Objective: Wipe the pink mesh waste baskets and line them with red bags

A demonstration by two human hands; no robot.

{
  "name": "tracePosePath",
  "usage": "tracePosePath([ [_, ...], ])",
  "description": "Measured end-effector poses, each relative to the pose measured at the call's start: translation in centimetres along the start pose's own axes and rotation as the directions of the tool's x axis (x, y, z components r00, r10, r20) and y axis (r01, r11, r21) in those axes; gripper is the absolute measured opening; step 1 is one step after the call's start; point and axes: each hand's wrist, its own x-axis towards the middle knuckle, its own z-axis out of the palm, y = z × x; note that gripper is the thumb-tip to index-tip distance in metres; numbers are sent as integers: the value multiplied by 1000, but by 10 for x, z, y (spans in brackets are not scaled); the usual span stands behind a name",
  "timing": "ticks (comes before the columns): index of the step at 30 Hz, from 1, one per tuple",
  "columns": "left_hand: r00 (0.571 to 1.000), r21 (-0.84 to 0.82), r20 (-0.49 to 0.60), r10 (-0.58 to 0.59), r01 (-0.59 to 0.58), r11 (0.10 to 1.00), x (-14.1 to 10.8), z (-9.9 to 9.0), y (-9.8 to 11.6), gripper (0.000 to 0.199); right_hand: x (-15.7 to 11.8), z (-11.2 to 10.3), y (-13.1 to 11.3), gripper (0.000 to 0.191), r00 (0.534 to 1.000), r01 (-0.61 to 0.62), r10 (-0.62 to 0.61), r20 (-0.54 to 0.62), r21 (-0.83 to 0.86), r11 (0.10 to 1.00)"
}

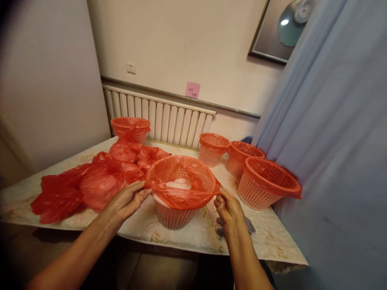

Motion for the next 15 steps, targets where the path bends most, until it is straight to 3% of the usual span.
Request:
tracePosePath([
  [2, 999, 26, -26, 43, -42, 999, 2, 6, 3, 26, 5, 5, -9, 30, 999, -22, 23, -27, 53, 998],
  [7, 994, 107, 15, 112, -113, 988, 13, 15, 17, 22, 31, 15, -26, 26, 1000, 17, -16, 17, -38, 999],
  [10, 993, 230, 29, 117, -120, 966, 24, 7, 28, 16, 50, 8, -27, 26, 1000, 21, -22, -8, -140, 990],
  [15, 986, 353, -53, 157, -129, 927, 52, -19, 34, 18, 79, -15, -12, 25, 993, -10, -28, -113, -323, 946],
])
